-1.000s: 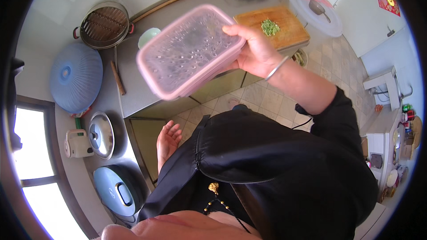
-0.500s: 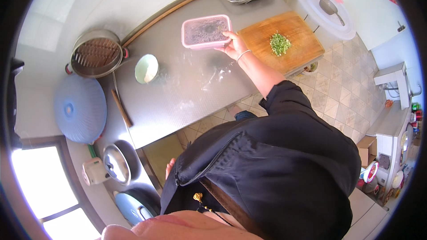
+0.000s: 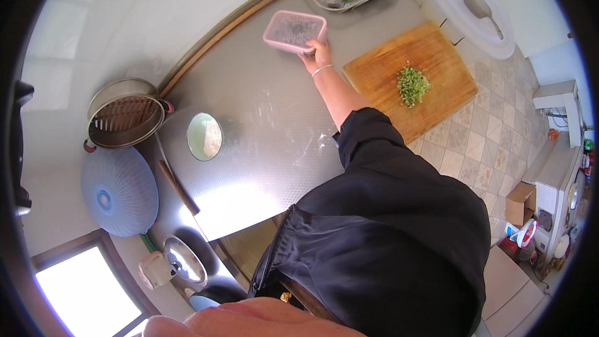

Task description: The person moves around the kitchen, handling a cloth, a plate, a kettle, and a container of chopped greens. They place the greens into the refrigerator, then retrieve a container of chopped vegetables and place it on the counter. The person also picks up a green fruit and wraps it in a plastic bag before placing it on the counter.

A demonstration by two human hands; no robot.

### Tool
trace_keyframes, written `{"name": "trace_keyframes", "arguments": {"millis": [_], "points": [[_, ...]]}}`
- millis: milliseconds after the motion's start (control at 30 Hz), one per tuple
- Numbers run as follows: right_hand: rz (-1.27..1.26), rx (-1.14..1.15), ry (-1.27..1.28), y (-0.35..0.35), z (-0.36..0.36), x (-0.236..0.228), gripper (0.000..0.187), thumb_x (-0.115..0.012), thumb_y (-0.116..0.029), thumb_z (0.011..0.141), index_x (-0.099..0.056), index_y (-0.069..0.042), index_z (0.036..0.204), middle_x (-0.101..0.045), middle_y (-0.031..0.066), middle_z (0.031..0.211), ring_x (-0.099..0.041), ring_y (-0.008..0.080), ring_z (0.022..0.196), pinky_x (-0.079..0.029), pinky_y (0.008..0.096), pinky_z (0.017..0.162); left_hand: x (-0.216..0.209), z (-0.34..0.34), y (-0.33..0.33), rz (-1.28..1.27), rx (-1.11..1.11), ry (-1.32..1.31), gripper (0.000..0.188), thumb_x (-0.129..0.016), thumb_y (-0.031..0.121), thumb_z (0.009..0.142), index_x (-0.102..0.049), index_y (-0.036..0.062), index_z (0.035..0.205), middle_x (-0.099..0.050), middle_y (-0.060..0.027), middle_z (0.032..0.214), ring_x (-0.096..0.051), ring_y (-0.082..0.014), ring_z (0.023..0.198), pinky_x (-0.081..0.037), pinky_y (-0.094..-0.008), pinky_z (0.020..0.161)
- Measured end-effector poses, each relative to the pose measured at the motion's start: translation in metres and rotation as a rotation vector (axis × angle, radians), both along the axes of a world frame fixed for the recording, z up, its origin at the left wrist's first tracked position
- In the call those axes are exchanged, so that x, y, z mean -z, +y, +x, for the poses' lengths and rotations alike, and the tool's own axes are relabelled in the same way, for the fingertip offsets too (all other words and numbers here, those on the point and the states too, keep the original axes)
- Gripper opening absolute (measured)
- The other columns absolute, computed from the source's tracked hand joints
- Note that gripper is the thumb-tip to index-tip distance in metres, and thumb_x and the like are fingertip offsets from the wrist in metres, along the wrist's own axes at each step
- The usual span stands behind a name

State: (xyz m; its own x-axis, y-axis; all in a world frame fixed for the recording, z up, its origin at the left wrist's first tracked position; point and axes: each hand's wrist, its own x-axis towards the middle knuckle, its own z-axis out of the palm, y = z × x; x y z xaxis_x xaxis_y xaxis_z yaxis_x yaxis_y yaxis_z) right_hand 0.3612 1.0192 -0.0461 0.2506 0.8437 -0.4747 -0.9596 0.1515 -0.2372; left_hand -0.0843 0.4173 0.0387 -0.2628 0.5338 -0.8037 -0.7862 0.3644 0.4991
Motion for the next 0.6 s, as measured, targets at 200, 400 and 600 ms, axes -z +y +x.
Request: {"name": "trace_keyframes", "arguments": {"millis": [200, 400, 600], "points": [[-0.018, 0.114, 0.018, 0.027, -0.01, 0.019, 0.045, -0.061, 0.001, 0.069, -0.047, -0.006, 0.111, -0.051, 0.0117, 0.109, -0.05, 0.0304, 0.103, -0.04, 0.0524, 0.092, -0.016, -0.003, -0.002, -0.013, 0.001, -0.005, 0.043, -0.048, 0.037, 0.093, -0.048, 0.0054, 0.122, -0.055, -0.021, 0.118, -0.055, -0.0342, 0.106, -0.044, -0.0473, 0.093], [-0.055, 0.148, -0.005, 0.047, -0.018, 0.022, 0.065, -0.064, 0.0, 0.065, -0.039, -0.022, 0.121, -0.046, 0.0034, 0.118, -0.044, 0.0267, 0.111, -0.036, 0.0496, 0.093, -0.013, 0.002, 0.012, -0.055, -0.001, 0.017, 0.042, -0.048, 0.036, 0.093, -0.048, 0.0052, 0.122, -0.055, -0.0206, 0.117, -0.055, -0.0337, 0.105, -0.044, -0.0468, 0.092], [-0.244, -0.115, -0.207, 0.059, -0.009, 0.022, 0.065, -0.072, -0.009, 0.066, -0.04, -0.021, 0.121, -0.047, 0.001, 0.119, -0.044, 0.0226, 0.111, -0.036, 0.0481, 0.095, -0.008, 0.009, 0.024, -0.065, 0.003, 0.013, 0.042, -0.048, 0.036, 0.093, -0.048, 0.0051, 0.122, -0.055, -0.0202, 0.117, -0.055, -0.0332, 0.105, -0.044, -0.0462, 0.092]]}}
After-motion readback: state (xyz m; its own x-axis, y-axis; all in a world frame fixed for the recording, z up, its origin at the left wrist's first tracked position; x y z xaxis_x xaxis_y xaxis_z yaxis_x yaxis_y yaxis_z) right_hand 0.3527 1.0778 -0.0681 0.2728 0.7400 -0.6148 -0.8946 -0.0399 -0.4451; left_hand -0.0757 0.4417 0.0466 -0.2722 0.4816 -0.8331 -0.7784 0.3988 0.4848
